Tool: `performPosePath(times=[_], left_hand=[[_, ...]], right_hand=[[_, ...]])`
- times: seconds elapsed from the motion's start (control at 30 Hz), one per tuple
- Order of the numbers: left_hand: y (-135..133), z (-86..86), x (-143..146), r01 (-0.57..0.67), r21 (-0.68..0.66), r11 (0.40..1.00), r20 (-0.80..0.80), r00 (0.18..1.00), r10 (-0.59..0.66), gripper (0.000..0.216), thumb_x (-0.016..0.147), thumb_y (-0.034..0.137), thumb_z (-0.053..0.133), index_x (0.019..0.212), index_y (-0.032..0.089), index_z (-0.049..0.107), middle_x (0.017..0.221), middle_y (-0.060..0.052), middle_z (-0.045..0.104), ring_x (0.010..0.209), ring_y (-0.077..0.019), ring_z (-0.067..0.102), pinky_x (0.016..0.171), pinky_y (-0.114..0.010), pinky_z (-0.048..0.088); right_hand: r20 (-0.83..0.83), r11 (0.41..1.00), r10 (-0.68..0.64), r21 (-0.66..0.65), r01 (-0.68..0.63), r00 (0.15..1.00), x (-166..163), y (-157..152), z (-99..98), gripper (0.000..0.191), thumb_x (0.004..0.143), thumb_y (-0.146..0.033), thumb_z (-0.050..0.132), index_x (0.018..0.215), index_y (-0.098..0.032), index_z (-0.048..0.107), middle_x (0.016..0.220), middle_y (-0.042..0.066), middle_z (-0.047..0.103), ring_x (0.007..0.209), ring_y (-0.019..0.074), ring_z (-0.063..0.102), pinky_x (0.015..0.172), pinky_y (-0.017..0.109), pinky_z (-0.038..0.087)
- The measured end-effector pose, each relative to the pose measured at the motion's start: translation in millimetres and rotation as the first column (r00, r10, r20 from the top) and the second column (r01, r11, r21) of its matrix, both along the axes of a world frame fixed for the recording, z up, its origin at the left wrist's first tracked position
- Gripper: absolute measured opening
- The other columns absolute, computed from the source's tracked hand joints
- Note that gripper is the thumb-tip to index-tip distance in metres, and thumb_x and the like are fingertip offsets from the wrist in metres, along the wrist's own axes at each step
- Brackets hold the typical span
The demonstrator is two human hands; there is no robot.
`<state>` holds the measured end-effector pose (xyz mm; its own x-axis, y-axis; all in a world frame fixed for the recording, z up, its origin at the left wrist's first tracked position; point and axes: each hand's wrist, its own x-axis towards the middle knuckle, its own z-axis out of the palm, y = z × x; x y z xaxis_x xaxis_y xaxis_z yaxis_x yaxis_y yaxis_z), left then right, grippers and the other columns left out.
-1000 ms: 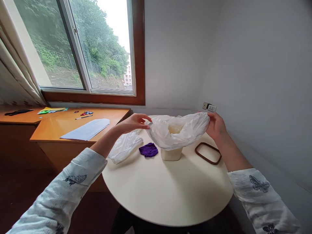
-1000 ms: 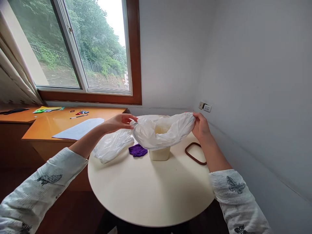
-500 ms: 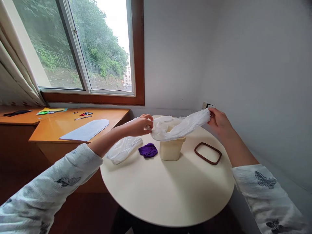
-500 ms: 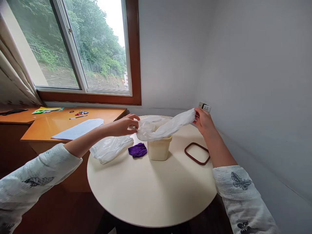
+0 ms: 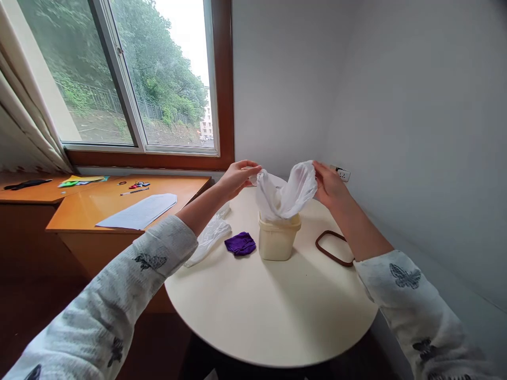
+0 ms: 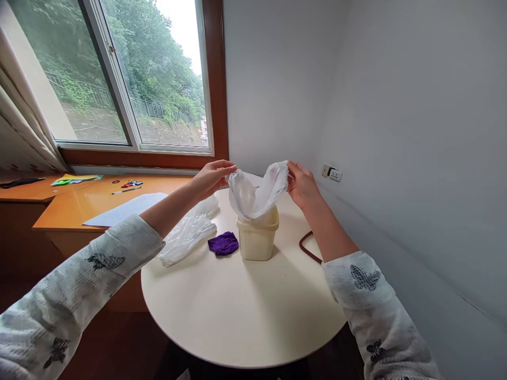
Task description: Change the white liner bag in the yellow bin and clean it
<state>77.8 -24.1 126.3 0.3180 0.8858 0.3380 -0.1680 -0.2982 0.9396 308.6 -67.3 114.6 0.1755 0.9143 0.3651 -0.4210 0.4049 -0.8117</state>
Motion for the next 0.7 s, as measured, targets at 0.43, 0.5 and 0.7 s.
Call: performPosePath(times=[0.43, 0.5, 0.7], left_hand=[[7, -2.3, 41, 0.097, -0.084, 0.992, -0.175, 0.978, -0.111, 0.014, 0.058, 0.008, 0.073, 0.068, 0.008, 0.064, 0.058, -0.004, 0.06, 0.052, -0.0113, 0.055, 0.062, -0.031, 0.046], [12, -0.3, 41, 0.079, -0.076, 0.994, -0.115, 0.989, -0.087, 0.016, 0.058, 0.01, 0.074, 0.071, 0.008, 0.064, 0.064, -0.006, 0.062, 0.059, -0.0139, 0.059, 0.069, -0.034, 0.047], [4, 18.5, 55, 0.03, -0.044, 0.999, -0.046, 0.998, -0.032, 0.008, 0.064, 0.007, 0.069, 0.067, 0.008, 0.062, 0.066, -0.006, 0.062, 0.067, -0.015, 0.06, 0.079, -0.039, 0.048]], right_hand=[[0.228, 0.989, -0.08, 0.139, 0.049, 0.97, -43, -12, 3.8, 0.015, 0.076, -0.036, 0.062, 0.073, -0.021, 0.062, 0.08, 0.0, 0.062, 0.078, 0.0116, 0.058, 0.067, 0.023, 0.048], [0.247, 0.966, -0.225, 0.185, 0.182, 0.943, -27, -16, -14.5, 0.015, 0.078, -0.035, 0.058, 0.073, -0.022, 0.062, 0.086, 0.0, 0.062, 0.088, 0.0127, 0.057, 0.071, 0.024, 0.047], [0.584, 0.945, -0.317, 0.126, 0.302, 0.748, 26, -38, -82.7, 0.016, 0.074, -0.028, 0.056, 0.087, -0.027, 0.064, 0.121, 0.001, 0.054, 0.118, 0.0216, 0.044, 0.097, 0.041, 0.039]])
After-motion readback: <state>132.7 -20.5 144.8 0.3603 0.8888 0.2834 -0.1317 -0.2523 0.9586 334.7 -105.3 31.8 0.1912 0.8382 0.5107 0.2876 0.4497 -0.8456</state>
